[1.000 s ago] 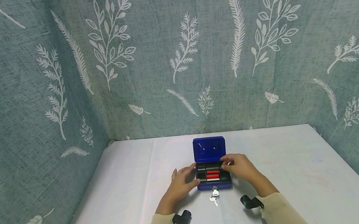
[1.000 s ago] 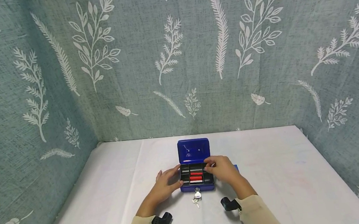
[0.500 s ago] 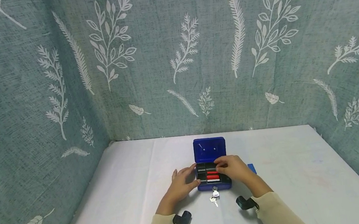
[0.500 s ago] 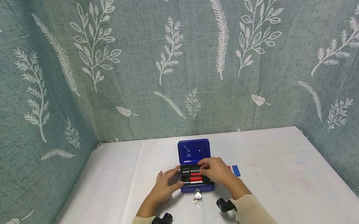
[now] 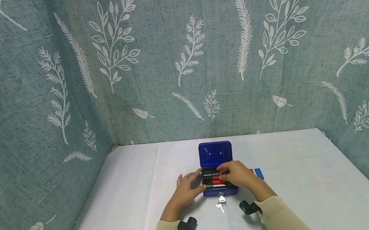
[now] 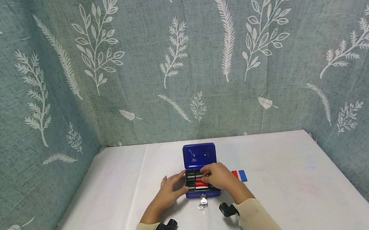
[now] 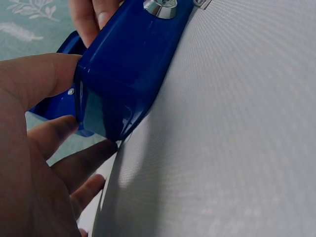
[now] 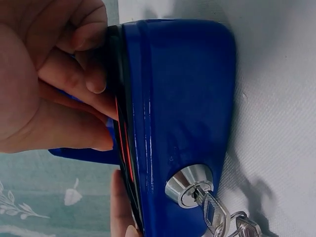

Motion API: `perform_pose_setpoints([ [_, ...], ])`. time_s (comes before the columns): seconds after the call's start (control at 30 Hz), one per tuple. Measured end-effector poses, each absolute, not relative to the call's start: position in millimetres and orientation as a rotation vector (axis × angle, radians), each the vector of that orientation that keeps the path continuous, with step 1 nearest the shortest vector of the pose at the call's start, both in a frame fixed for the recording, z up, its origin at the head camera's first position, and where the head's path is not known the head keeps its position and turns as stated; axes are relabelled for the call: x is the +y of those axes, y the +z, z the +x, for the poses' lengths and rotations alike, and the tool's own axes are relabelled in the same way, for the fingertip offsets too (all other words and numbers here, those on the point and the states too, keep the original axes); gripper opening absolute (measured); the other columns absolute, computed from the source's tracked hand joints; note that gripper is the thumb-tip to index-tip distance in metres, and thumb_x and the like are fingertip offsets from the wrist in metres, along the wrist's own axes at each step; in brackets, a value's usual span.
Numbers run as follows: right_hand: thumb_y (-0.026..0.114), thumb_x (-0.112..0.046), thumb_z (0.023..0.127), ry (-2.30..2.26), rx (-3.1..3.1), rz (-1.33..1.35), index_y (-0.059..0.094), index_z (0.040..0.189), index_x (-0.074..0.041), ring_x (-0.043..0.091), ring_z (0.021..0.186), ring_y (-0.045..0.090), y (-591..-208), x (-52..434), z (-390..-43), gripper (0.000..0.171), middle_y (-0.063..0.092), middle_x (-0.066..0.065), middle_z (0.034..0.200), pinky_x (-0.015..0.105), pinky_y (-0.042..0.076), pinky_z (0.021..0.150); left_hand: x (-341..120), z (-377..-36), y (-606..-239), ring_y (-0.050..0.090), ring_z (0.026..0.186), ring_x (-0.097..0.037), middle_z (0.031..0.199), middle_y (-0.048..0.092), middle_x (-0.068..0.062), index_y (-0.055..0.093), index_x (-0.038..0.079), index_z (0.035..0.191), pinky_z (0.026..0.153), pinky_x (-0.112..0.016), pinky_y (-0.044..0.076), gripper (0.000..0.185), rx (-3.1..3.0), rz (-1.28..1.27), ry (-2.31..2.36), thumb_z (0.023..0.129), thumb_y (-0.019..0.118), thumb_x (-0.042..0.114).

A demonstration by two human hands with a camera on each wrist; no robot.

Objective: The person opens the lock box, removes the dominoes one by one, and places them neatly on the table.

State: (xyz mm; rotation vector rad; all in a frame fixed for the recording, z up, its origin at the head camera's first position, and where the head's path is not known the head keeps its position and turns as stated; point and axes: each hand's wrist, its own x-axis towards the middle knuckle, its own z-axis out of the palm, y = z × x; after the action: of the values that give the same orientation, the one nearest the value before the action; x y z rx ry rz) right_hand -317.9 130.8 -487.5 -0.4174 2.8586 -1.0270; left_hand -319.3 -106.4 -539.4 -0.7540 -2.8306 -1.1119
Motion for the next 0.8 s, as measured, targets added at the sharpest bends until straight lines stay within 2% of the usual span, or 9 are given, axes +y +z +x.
perform_pose_setpoints([
  [0.27, 0.074, -0.018, 0.086, -0.962, 2.834, -0.428, 0.071, 0.114, -0.01, 0.019, 0.097, 0.064, -486.1, 130.2, -318.6, 0.029, 0.071, -0.001, 0.098, 0.047, 0.049, 0.091, -105.3, -318.9, -538.8, 0.042, 0.132, -0.033, 0.135, 0.058, -0.007, 0.046, 0.015, 0.147, 0.111, -0.063, 0.005, 0.065, -2.813, -0.766, -1.112, 0.089, 0.062, 0.04],
  [0.6, 0.074, -0.018, 0.087, -0.915, 2.805, -0.398, 0.072, 0.114, -0.012, 0.02, 0.098, 0.063, -485.0, 126.4, -319.3, 0.028, 0.071, 0.0, 0.1, 0.049, 0.049, 0.092, -107.0, -320.2, -538.6, 0.042, 0.132, -0.031, 0.136, 0.057, -0.006, 0.046, 0.017, 0.147, 0.112, -0.061, 0.004, 0.065, -2.818, -0.764, -1.122, 0.089, 0.062, 0.041],
  [0.8, 0.074, -0.018, 0.086, -0.918, 2.808, -0.386, 0.073, 0.113, -0.012, 0.019, 0.097, 0.063, -485.9, 126.4, -318.4, 0.028, 0.071, -0.002, 0.096, 0.048, 0.049, 0.093, -106.4, -321.0, -541.6, 0.042, 0.132, -0.031, 0.134, 0.059, -0.006, 0.046, 0.017, 0.146, 0.112, -0.061, 0.004, 0.064, -2.791, -0.771, -1.133, 0.089, 0.063, 0.041],
])
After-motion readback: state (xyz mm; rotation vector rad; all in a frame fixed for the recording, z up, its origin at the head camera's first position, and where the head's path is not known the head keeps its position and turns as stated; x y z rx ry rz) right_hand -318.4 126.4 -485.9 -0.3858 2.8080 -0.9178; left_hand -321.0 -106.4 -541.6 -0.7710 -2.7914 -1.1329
